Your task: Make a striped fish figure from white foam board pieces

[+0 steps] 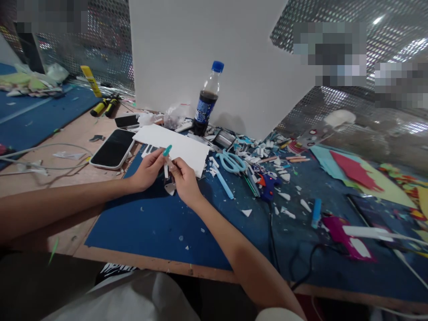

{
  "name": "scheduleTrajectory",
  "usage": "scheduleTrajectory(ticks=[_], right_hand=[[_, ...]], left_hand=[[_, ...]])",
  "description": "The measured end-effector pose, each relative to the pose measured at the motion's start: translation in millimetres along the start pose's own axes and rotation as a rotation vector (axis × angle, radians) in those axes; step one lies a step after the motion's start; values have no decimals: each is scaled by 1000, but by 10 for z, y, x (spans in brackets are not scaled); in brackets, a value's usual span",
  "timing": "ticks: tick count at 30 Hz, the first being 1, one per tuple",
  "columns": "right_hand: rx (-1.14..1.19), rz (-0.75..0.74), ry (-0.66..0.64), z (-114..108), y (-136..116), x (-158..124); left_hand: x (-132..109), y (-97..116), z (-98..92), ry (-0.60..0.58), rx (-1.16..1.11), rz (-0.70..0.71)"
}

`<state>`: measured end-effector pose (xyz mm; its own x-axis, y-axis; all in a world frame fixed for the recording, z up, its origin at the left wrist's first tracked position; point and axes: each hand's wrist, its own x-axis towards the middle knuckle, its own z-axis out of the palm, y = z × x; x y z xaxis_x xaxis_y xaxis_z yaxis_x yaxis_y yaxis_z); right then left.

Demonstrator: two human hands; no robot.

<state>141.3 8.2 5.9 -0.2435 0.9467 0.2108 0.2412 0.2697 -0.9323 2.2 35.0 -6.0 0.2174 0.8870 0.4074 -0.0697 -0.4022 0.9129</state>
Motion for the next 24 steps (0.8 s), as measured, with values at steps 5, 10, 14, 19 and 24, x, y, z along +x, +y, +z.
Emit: scheduleTrajectory(ticks=[5, 10, 14, 19, 24], right_hand=[[127, 81, -48, 6, 45, 40], [319, 158, -97, 7, 33, 65], [439, 173, -129, -23, 9, 76], [493, 164, -130, -96, 38, 104], [523, 207, -57, -85, 52, 104]], left_hand=[[7, -41, 3, -9, 1, -15], [11, -48, 3, 13, 85, 0], [66, -45, -77, 63, 235, 19], [185, -29, -237, 118, 461, 75], [169, 95, -248, 13, 949, 460]])
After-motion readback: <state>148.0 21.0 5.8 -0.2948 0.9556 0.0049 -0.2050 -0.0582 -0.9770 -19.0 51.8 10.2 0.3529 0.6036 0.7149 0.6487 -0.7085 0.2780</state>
